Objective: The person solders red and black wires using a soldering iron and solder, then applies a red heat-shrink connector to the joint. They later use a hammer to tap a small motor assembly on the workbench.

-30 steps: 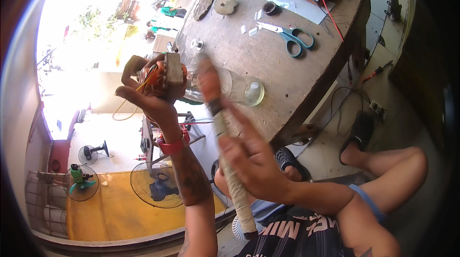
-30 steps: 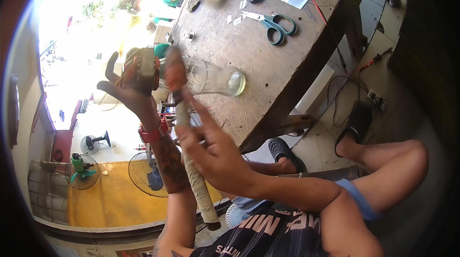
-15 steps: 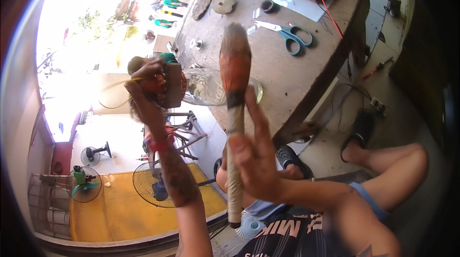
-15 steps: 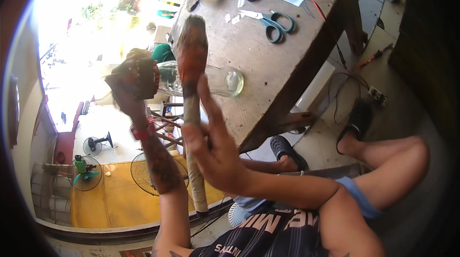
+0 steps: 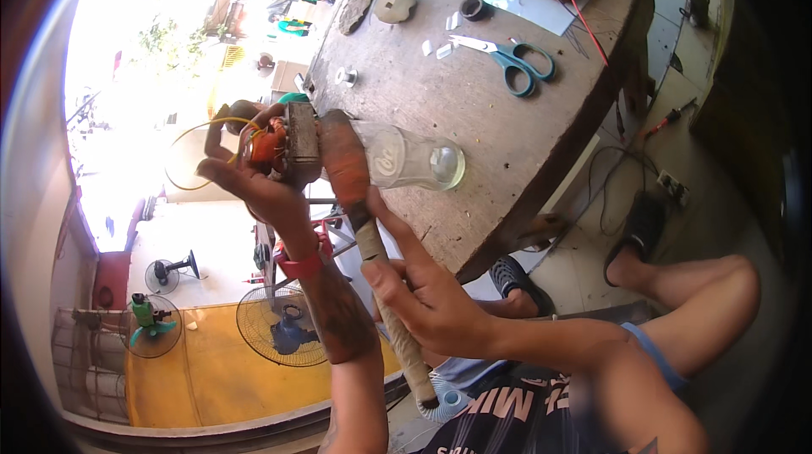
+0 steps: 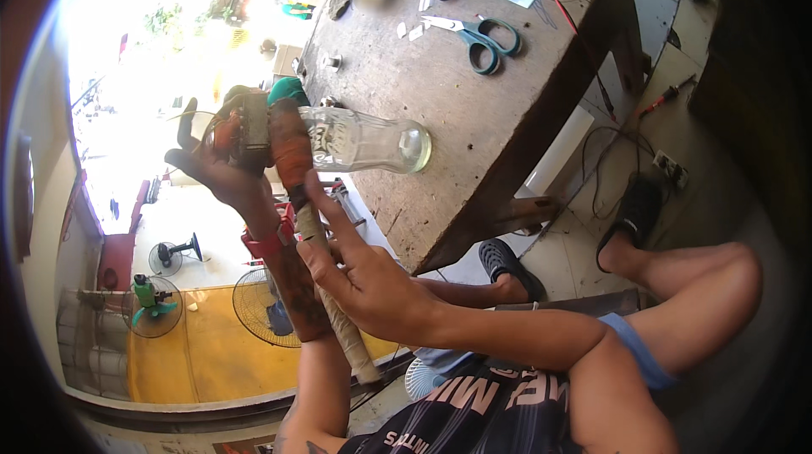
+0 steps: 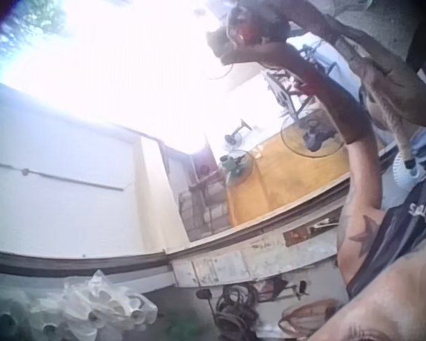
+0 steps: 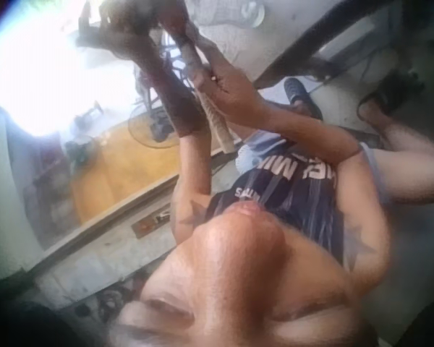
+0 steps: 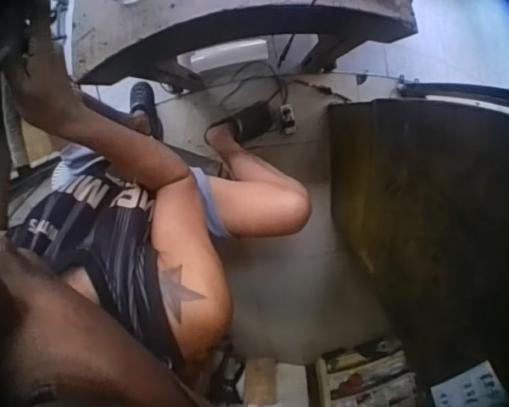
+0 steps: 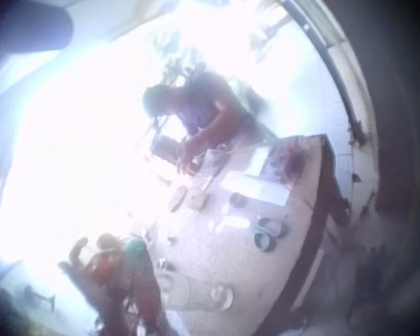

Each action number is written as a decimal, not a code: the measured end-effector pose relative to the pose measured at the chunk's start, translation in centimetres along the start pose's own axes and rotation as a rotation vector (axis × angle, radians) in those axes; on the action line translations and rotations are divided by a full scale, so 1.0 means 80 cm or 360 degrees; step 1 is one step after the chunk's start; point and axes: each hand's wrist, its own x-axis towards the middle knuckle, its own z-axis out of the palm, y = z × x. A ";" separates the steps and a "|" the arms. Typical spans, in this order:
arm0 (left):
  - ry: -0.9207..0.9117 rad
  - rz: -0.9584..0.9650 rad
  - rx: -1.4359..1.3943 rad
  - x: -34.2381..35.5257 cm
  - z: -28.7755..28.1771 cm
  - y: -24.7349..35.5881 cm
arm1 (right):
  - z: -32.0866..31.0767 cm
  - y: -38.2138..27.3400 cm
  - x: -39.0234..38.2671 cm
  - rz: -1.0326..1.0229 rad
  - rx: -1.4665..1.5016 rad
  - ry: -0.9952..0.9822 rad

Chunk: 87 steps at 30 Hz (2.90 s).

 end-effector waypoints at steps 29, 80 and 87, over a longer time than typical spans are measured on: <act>-0.0268 0.0297 0.0224 -0.006 -0.026 -0.014 | -0.170 -0.069 0.146 0.0885 -0.2523 -0.0141; -0.0543 -0.1151 -0.1373 -0.284 -0.090 -0.022 | -0.119 -0.021 0.030 0.0733 -0.0010 0.0259; -0.0094 -0.0341 -0.1527 -0.309 0.014 -0.051 | -0.069 0.050 0.008 0.0943 0.0731 0.0680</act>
